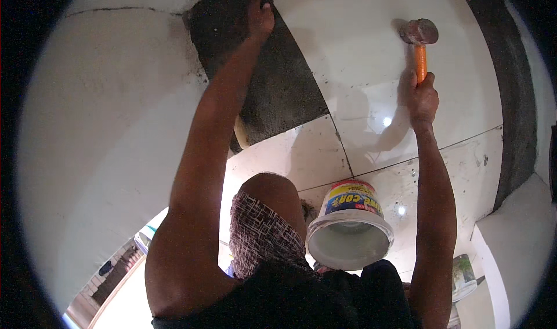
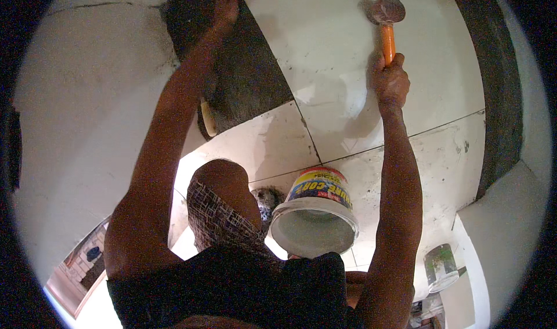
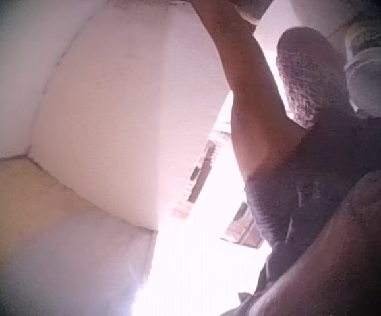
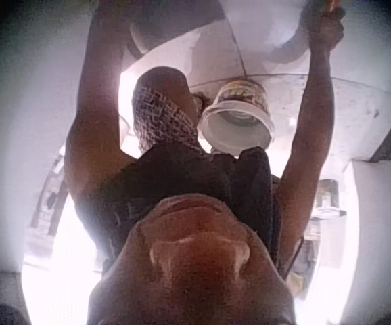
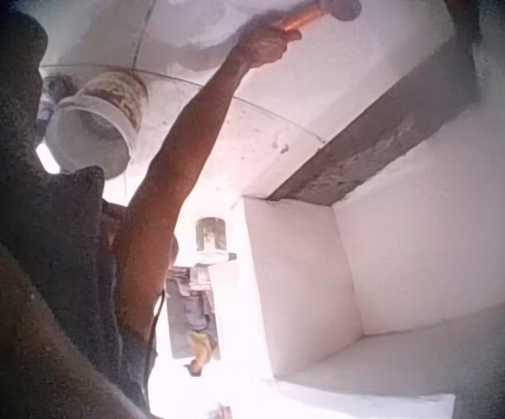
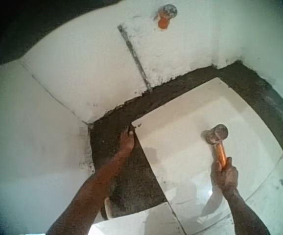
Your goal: Laying floor tiles and using a rubber mallet to level them in mortar.
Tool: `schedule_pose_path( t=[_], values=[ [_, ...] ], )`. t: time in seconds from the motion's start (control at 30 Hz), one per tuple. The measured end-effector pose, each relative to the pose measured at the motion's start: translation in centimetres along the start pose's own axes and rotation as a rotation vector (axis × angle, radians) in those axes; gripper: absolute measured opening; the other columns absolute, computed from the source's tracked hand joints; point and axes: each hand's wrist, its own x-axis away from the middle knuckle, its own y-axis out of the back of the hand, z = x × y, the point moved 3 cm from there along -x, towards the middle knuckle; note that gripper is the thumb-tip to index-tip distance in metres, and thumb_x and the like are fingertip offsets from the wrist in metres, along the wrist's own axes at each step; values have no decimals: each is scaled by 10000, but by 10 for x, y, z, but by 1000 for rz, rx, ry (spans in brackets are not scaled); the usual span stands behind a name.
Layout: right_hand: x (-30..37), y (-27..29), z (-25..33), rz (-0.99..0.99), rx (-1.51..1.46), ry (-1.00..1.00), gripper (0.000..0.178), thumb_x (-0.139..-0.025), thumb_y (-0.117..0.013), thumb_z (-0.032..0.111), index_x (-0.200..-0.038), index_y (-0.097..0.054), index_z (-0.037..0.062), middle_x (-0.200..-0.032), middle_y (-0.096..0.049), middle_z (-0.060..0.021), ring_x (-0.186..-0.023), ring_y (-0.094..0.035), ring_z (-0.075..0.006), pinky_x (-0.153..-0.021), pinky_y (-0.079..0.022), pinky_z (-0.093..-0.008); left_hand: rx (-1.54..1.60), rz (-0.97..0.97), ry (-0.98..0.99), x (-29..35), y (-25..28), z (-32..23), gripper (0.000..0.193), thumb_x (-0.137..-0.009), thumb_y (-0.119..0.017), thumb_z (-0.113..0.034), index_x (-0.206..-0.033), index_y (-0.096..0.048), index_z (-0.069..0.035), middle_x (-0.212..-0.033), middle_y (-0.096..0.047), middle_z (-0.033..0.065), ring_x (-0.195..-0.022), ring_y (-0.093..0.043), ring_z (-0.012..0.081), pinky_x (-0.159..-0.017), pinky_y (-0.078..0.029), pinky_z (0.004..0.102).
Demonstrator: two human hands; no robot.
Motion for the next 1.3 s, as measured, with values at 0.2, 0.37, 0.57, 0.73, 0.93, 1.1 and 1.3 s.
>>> schedule_pose_path(
  t=[0.2, 0.37, 0.57, 0.73, 0.93, 1.1, 1.3],
  values=[
    [1, 1, 3, 8, 14, -18, 457, -1027, -473, 508, -1157, -482, 69, -841, -703, -281, -825, -694, -505, -720, -548, -598, -7, -33, 553, 8, 12, -39, 537, -1037, -481, -460, -1271, -662, -11, -1229, -671, 255, -1157, -630, 450, -1002, -471, 542],
    [1, 2, 5, 27, -1, -35, 538, -1003, -468, 563, -1159, -490, 49, -866, -696, -304, -843, -690, -513, -733, -538, -611, 34, 153, 447, -8, -10, -8, 501, -1039, -479, -437, -1182, -702, -12, -1195, -696, 220, -1129, -649, 441, -973, -488, 555],
    [2, 3, 7, -22, -19, 4, 595, -985, -472, 626, -1144, -488, 53, -820, -689, -304, -821, -675, -538, -722, -523, -619, 177, 35, 372, -7, 10, 6, 581, -1027, -493, -495, -1360, -590, -29, -1363, -584, 278, -1285, -535, 466, -1092, -404, 549],
    [1, -1, 0, -28, 9, 8, 476, -1018, -485, 539, -1123, -480, 74, -812, -691, -293, -808, -678, -530, -695, -523, -622, -156, -40, 95, -82, -10, 23, 720, -1006, -497, -586, -1464, -510, -30, -1432, -538, 301, -1314, -511, 494, -1110, -398, 562],
    [-1, 0, 2, 7, 2, -16, 459, -1017, -498, 512, -1123, -457, 68, -773, -680, -284, -765, -675, -525, -664, -535, -612, 15, 159, 281, -105, -40, 41, 708, -984, -504, -637, -1412, -591, -80, -1357, -617, 272, -1257, -573, 478, -1074, -431, 565],
    [2, 5, 9, 10, -52, -34, 461, -1016, -499, 510, -1124, -464, 63, -778, -686, -268, -766, -686, -507, -666, -539, -603, -123, 116, 184, -97, -46, 22, 574, -988, -527, -549, -1304, -667, -90, -1196, -702, 229, -1130, -661, 422, -1015, -490, 541],
    [1, 5, 9, 31, -54, -64, 464, -1009, -510, 509, -1123, -466, 61, -779, -694, -251, -755, -696, -484, -674, -549, -584, -276, -84, -89, -112, -56, 35, 465, -985, -550, -459, -1215, -686, -78, -1031, -718, 227, -972, -695, 440, -895, -542, 556]
  ],
)
